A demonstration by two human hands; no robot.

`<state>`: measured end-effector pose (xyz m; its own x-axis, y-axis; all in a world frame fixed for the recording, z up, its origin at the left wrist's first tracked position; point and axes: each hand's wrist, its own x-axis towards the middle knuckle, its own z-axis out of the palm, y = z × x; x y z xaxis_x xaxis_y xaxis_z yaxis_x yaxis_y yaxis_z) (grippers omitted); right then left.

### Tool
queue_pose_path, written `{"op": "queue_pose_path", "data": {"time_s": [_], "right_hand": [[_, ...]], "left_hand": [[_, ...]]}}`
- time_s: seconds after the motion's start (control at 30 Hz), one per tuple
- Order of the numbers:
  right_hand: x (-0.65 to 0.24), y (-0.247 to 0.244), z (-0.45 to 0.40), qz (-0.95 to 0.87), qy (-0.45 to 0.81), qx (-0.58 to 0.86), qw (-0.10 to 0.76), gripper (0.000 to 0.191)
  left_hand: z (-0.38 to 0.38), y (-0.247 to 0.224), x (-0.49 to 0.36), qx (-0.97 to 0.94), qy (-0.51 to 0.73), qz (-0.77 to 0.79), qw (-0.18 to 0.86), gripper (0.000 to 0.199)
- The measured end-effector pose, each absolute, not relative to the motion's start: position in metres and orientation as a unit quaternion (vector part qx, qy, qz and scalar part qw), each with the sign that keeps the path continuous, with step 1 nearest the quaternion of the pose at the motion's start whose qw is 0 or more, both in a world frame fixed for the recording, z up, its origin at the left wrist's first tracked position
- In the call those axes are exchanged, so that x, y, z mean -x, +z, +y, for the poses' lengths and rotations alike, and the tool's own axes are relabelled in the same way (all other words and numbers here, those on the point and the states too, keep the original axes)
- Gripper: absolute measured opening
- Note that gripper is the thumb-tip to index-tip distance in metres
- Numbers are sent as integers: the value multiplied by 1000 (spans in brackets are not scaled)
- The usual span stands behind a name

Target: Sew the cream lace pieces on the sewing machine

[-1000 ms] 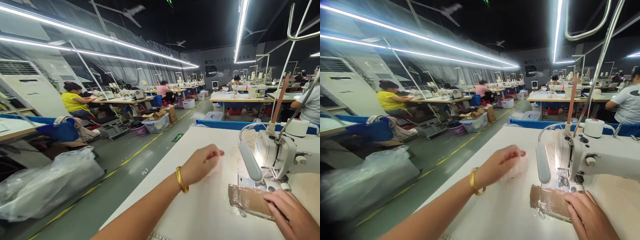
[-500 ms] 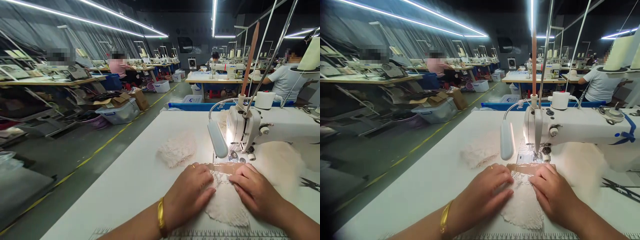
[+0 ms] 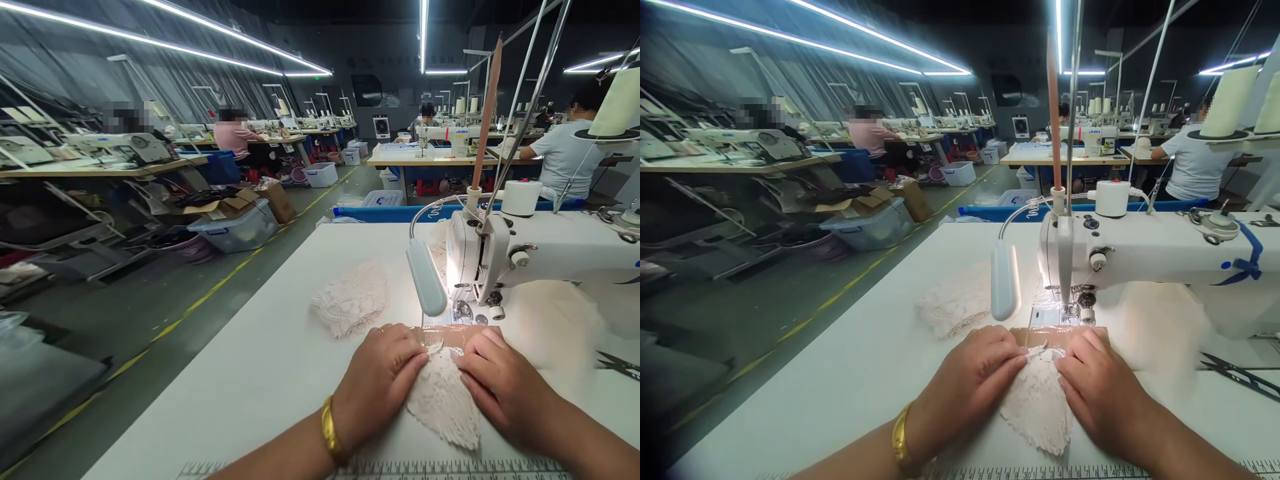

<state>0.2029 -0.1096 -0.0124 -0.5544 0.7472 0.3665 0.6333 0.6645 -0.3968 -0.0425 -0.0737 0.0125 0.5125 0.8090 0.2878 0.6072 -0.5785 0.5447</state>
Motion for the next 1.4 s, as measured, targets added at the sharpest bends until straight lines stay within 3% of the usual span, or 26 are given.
{"op": "queue_pose_path", "data": {"time_s": [0.13,0.27,0.4,0.47,0.57,0.7,1.1,1.4], "right_hand": [[-202,-14,-110,-870,122,400,262,21],[-210,-6,-110,-813,240,416,329,23],[-219,5,-112,-725,454,390,340,57],[-218,7,-111,-713,485,390,322,59],[-211,3,-107,-692,449,458,331,35],[-207,-3,-102,-678,418,488,357,26],[-205,1,-104,-684,397,500,352,25],[-204,5,-104,-696,367,501,361,19]], "left_hand": [[-69,38,41,-818,310,398,277,26],[-71,64,33,-835,208,326,391,29],[-67,69,21,-842,153,305,418,31],[-61,63,16,-843,161,323,398,34],[-52,51,13,-833,182,355,383,38],[-50,39,12,-802,239,324,441,23],[-49,32,7,-760,254,368,471,16],[-49,33,8,-764,282,333,475,21]]}}
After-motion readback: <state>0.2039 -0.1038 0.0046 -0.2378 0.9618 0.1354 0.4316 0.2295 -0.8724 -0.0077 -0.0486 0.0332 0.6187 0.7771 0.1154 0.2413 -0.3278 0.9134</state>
